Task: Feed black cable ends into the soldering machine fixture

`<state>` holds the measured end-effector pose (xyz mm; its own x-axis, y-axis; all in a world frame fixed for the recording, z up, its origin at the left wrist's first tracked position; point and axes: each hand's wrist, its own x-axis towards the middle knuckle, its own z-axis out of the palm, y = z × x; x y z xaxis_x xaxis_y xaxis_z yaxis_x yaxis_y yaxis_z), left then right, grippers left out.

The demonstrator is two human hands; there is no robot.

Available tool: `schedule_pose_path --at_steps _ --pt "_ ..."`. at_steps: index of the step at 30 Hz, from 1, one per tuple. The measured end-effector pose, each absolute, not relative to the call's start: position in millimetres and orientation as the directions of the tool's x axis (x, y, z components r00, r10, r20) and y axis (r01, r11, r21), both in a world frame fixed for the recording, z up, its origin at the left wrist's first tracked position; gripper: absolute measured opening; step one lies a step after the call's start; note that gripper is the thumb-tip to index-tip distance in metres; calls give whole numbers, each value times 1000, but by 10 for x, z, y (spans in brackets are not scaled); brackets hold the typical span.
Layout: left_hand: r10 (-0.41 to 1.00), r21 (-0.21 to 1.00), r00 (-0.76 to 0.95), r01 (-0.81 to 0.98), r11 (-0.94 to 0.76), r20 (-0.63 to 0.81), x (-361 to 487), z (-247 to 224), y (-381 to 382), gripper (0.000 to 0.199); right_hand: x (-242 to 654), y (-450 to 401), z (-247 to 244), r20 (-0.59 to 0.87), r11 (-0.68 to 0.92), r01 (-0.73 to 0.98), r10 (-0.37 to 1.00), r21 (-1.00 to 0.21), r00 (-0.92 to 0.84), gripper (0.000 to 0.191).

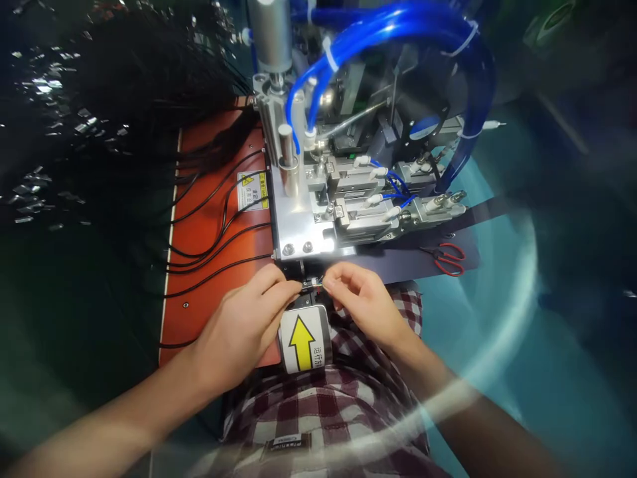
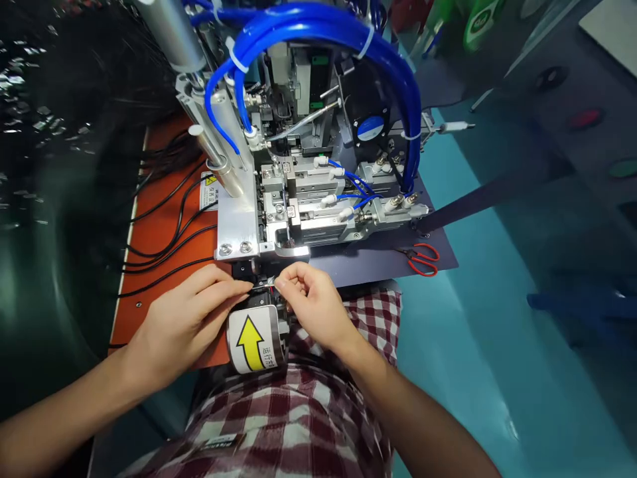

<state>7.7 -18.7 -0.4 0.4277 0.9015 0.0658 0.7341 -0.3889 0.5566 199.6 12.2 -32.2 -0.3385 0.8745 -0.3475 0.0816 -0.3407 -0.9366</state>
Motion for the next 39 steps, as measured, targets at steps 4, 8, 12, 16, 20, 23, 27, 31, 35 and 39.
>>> schedule_pose_path --at_steps 4,8,12,16,20,23,27,31,35,39 --pt "838 495 528 696 -520 139 2 -117 -142 27 1981 151 -362 -387 -388 69 855 -919 -345 20" --pt "811 481 552 666 -570 195 -40 -169 -127 29 1976 147 -341 -417 -416 78 844 -906 -339 19" --pt "791 460 576 656 -598 208 -63 -191 -121 31 1969 149 -322 -417 -414 85 845 -906 -334 18" --pt "779 416 588 667 -619 217 -65 -191 -118 31 1972 152 -332 -427 -419 98 843 -903 -328 17" --pt "771 395 593 667 -631 232 -56 -195 -115 29 1977 151 -345 -423 -413 104 843 -905 -332 16" --pt "768 379 594 671 -638 241 -52 -197 -116 29 1968 156 -350 -419 -408 104 847 -907 -328 16" --pt "768 365 589 678 -638 250 -52 -191 -114 27 1955 167 -348 -426 -415 105 846 -904 -320 16" --pt "767 364 595 677 -640 242 -49 -188 -108 28 1961 164 -345 -423 -413 102 846 -905 -326 15" --pt "766 356 598 680 -641 237 -52 -193 -116 29 1968 161 -353 -426 -416 104 843 -903 -329 15" --pt "769 346 597 688 -638 229 -55 -196 -124 28 1970 168 -355 -427 -417 106 841 -903 -331 15"
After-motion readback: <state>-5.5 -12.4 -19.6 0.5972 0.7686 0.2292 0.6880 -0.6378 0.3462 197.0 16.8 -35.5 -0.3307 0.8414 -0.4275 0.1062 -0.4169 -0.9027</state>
